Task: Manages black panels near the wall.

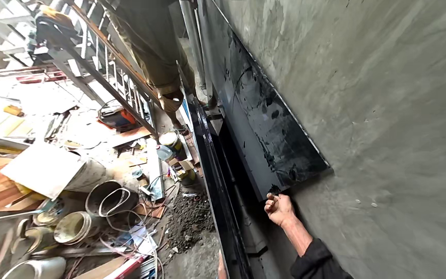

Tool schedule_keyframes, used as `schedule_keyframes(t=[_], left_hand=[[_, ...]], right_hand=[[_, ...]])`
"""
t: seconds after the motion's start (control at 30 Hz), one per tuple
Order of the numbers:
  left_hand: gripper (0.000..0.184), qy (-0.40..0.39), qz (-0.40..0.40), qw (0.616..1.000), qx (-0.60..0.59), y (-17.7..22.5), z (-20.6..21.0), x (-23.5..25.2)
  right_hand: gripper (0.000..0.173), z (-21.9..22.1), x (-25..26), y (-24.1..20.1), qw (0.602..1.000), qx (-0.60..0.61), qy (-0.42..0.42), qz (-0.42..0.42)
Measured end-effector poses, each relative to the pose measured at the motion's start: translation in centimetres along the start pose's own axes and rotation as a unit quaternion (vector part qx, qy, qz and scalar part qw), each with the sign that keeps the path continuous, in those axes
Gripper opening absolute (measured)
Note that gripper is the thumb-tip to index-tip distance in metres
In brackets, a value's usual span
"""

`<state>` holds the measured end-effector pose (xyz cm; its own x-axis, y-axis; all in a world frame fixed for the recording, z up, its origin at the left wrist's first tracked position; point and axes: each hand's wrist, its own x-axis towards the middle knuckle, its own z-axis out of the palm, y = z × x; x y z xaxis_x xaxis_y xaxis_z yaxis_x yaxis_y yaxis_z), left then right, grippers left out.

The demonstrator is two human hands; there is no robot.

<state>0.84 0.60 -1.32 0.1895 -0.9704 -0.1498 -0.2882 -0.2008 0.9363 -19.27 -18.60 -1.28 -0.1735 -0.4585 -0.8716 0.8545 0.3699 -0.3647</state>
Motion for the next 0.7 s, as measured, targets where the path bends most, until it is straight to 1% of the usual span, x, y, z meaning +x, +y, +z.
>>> schedule_keyframes(t=[0.1,0.2,0.27,0.3,0.37,0.4,0.43,0.5,0.6,0.7], left_hand=[[0.077,-0.002,0.002,1.000,0.002,0.0,0.0,0.0],[0.083,-0.013,-0.030,0.999,-0.003,1.6,-0.1,0.0],[0.084,-0.010,-0.036,0.999,-0.003,2.0,0.0,0.0],[0.084,-0.009,-0.033,0.999,-0.002,2.1,0.0,0.0],[0.084,-0.007,-0.028,1.000,-0.004,2.0,0.1,0.0],[0.084,-0.008,-0.028,1.000,-0.007,2.0,0.1,-0.1],[0.083,-0.009,-0.031,0.999,-0.009,2.1,0.2,-0.1],[0.084,-0.010,-0.034,0.999,-0.008,2.2,0.2,0.0],[0.084,-0.002,-0.034,0.999,-0.010,2.1,0.2,-0.1],[0.084,0.000,-0.036,0.999,-0.008,2.2,0.3,-0.1]], right_hand=[[0.049,-0.3,0.2,0.1,1.000,0.002,0.002,-0.001],[0.049,-0.6,0.3,0.3,1.000,-0.008,0.005,-0.017],[0.048,-0.6,0.3,0.3,0.999,-0.031,0.013,-0.027],[0.046,-0.6,0.3,0.3,0.997,-0.063,0.023,-0.035],[0.036,-0.9,0.4,0.4,0.979,-0.192,0.043,-0.060],[0.033,-1.1,0.6,0.5,0.958,-0.272,0.051,-0.075],[0.033,-1.4,0.7,0.6,0.932,-0.347,0.050,-0.092],[0.038,-2.0,1.3,0.8,0.879,-0.457,0.046,-0.126],[0.051,-2.5,2.5,0.5,0.797,-0.576,0.055,-0.176],[0.055,-2.4,2.5,0.1,0.718,-0.636,0.068,-0.273]])
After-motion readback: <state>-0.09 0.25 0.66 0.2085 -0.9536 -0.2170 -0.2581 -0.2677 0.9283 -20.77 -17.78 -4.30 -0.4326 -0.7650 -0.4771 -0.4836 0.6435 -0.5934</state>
